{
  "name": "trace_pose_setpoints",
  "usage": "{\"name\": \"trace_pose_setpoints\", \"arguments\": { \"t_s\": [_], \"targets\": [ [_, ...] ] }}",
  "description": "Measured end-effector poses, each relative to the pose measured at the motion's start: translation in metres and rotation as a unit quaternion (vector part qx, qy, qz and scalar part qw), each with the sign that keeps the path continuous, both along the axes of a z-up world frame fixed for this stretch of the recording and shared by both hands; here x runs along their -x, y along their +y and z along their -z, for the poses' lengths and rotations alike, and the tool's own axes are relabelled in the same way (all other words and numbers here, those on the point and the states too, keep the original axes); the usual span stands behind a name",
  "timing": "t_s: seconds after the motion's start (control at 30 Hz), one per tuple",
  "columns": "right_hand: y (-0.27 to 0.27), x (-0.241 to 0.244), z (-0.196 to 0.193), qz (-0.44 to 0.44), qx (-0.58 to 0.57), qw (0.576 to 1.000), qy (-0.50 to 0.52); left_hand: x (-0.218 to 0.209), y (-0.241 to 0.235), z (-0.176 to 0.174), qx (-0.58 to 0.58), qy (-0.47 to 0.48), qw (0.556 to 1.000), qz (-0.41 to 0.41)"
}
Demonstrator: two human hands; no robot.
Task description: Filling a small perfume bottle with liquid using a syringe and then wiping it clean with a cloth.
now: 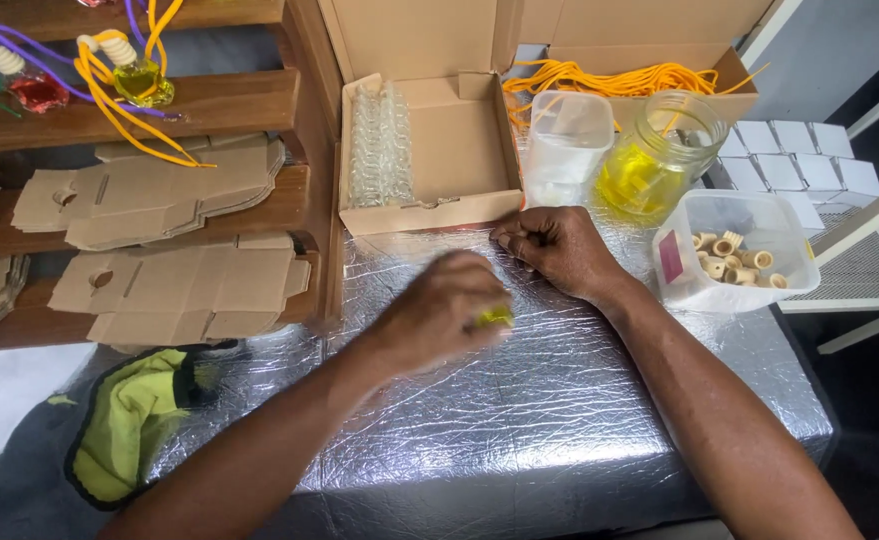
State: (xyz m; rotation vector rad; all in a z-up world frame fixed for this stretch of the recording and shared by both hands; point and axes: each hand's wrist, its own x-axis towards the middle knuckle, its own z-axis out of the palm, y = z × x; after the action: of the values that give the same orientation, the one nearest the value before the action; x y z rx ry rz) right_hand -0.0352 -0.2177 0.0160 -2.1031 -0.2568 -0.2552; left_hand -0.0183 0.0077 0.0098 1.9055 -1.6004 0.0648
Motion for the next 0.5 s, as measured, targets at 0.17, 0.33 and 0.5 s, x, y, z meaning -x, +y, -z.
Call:
{"name": "trace_pose_setpoints", "arguments": {
  "t_s": [0.17, 0.33, 0.5],
  "targets": [
    [-0.006, -0.008, 0.008, -0.003, 0.001, 1.000, -0.009, 0.016, -0.003, 0.012, -0.018, -0.055, 0.998, -0.018],
    [-0.006, -0.007, 0.006, 0.002, 0.013, 1.000, -0.005, -0.009, 0.006, 0.002, -0.001, -0.037, 0.999, -0.001],
    [-0.004, -0.006, 0.008, 0.002, -0.003, 1.000, 0.000, 0.029, -0.010, 0.022, 0.005, 0.046, 0.994, 0.099]
  ]
}}
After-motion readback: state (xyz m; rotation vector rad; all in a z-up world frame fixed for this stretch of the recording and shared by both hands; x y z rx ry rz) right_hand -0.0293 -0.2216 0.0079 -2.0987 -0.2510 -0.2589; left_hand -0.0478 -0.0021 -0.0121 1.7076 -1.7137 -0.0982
